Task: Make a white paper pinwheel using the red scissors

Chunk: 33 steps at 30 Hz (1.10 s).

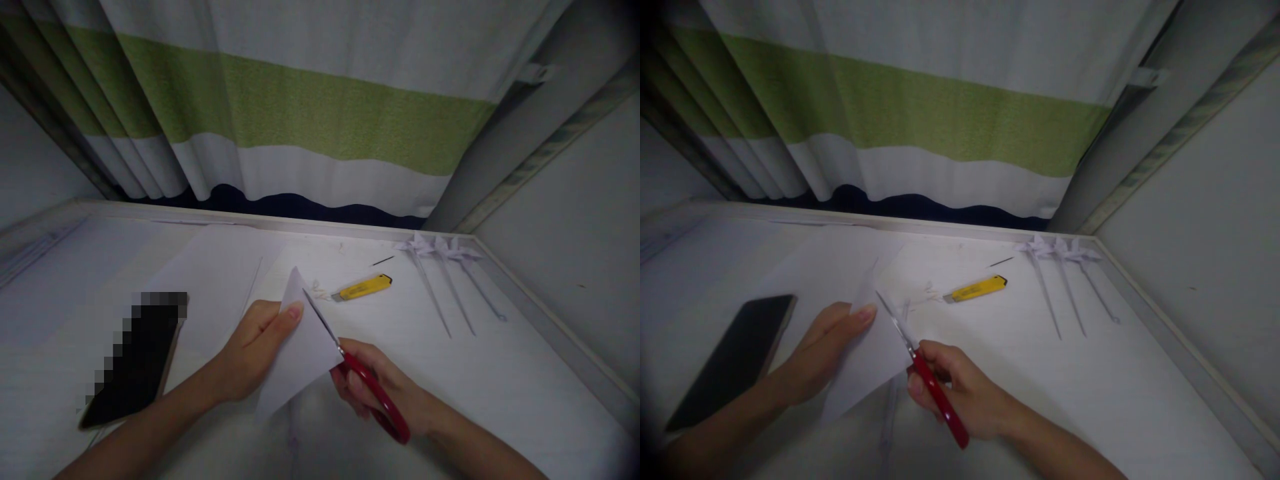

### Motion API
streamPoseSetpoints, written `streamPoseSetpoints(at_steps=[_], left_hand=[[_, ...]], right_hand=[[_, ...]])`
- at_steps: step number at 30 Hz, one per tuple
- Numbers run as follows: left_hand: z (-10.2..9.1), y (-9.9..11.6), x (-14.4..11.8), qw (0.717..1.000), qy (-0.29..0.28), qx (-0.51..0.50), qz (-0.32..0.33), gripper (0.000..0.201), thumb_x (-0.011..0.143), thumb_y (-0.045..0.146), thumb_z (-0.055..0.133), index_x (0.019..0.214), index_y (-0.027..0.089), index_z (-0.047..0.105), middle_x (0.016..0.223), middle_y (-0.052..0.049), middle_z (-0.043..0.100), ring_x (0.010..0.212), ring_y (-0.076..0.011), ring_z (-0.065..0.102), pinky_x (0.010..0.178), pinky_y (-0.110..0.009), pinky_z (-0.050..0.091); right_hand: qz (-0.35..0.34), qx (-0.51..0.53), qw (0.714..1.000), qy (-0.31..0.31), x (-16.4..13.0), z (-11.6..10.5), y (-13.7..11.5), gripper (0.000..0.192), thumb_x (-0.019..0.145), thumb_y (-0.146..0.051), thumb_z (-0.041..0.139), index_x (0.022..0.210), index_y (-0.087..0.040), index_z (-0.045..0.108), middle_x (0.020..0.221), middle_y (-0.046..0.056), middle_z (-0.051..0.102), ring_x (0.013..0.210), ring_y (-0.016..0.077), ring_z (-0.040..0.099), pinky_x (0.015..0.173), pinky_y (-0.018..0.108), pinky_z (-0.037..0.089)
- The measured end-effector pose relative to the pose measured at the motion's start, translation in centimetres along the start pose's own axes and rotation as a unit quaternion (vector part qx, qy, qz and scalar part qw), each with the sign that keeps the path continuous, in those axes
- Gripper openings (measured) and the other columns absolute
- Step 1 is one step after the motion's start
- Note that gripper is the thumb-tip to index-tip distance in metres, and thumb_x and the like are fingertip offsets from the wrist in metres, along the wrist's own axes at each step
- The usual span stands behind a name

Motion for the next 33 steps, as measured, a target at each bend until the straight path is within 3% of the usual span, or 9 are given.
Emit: streamPoseSetpoints(at_steps=[19,27,33], left_hand=[[-0.1,0.0,0.0,1.0,0.004,0.005,-0.003,0.041,0.078,0.045,0.04,0.051,0.015,0.044,0.045,0.004,0.037,0.039,-0.0067,0.032,0.033,-0.016,0.024],[-0.3,0.1,-0.1,1.0,0.015,0.021,0.011,0.043,0.078,0.045,0.04,0.049,0.014,0.045,0.044,0.003,0.038,0.038,-0.0066,0.032,0.032,-0.016,0.023],[0.7,-0.5,-0.1,1.0,-0.027,0.012,0.004,0.042,0.08,0.045,0.038,0.053,0.014,0.047,0.049,0.003,0.042,0.041,-0.0065,0.036,0.036,-0.015,0.027]], right_hand=[[-0.017,0.004,0.999,0.038,0.1,-0.3,0.4,0.043,0.074,-0.058,0.04,0.066,-0.016,0.04,0.047,-0.007,0.034,0.037,0.0033,0.029,0.034,0.016,0.021],[-0.008,-0.019,1.0,0.02,0.2,0.0,0.2,0.043,0.071,-0.059,0.044,0.069,-0.016,0.04,0.053,-0.006,0.035,0.041,0.0035,0.031,0.036,0.015,0.025],[-0.036,0.019,0.999,0.011,0.2,0.1,0.1,0.038,0.075,-0.053,0.045,0.075,-0.016,0.041,0.057,-0.006,0.034,0.045,0.0038,0.031,0.04,0.016,0.026]])
Point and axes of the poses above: each hand's wrist, its own x-axis towards the middle knuckle, its own z-axis out of the palm, y = z × x, the point moved 10 cm from there along x, towards the middle knuckle
